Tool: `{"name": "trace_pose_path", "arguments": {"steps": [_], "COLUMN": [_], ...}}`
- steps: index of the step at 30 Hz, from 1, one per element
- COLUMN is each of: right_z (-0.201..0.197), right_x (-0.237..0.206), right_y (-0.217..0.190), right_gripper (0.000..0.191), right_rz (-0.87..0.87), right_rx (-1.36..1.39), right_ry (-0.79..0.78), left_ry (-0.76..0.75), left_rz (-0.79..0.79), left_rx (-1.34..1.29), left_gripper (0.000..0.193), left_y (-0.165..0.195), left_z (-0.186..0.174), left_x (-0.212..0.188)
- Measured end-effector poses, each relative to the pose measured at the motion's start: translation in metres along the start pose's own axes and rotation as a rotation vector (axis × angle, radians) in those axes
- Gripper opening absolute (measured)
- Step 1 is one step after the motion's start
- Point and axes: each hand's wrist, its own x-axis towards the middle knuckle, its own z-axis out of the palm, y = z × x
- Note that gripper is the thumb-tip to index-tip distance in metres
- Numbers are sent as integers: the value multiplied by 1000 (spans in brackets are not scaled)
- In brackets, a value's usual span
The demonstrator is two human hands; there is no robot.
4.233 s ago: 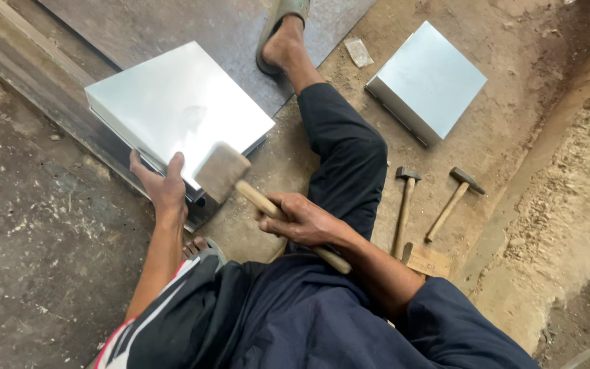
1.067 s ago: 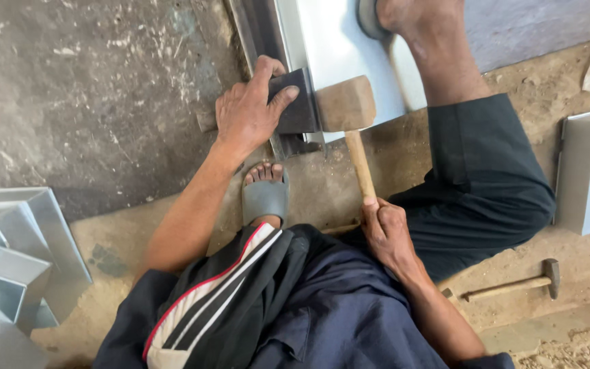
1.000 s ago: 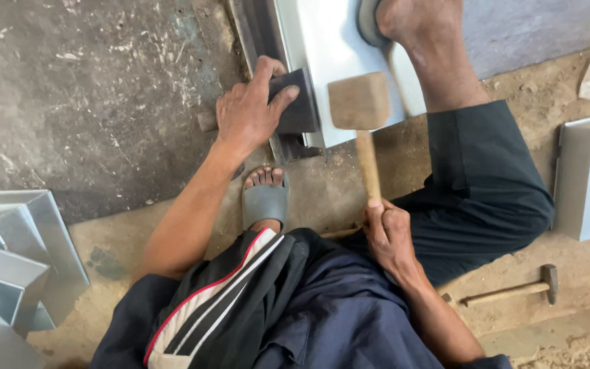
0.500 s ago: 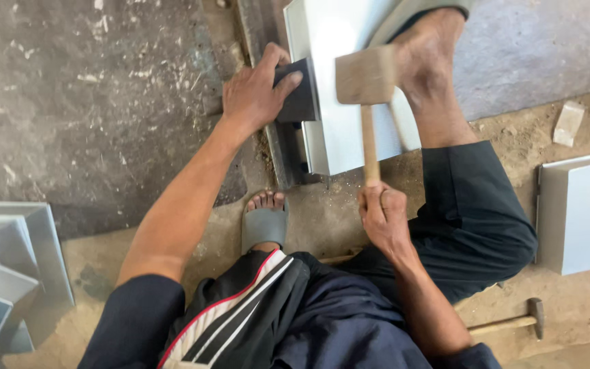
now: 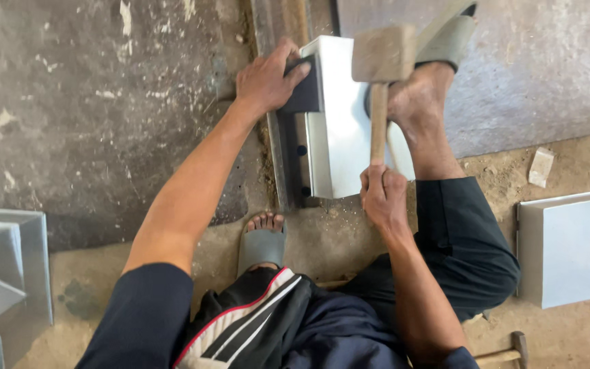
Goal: The person sits on the floor and uses a hammer and metal block to bend the edges of rectangular metal boxes into shape. They repeatedly position each box, strike the edges with the hammer, and set the finished pieces aside.
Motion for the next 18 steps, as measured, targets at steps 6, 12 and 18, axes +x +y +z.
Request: {"name": "trace_pose_path", "arguments": {"steps": [6, 12, 18], "right_z": [3, 5, 6], "right_x": [23, 37, 46], "right_y": [-25, -19, -25], "right_gripper": [61, 56, 58], "right_rz": [-13, 122, -10], "right_rx": [-47, 45, -92], "right_ry": [44, -13, -4], "left_ry": [19, 21, 31], "left_rz": [-23, -16, -14], "left_rx": [-60, -74, -23], "left_gripper": [38, 38, 40], "left_y": [-4, -3, -6], "left_z": [-4, -6, -3], "left_x": [21, 31, 27]}}
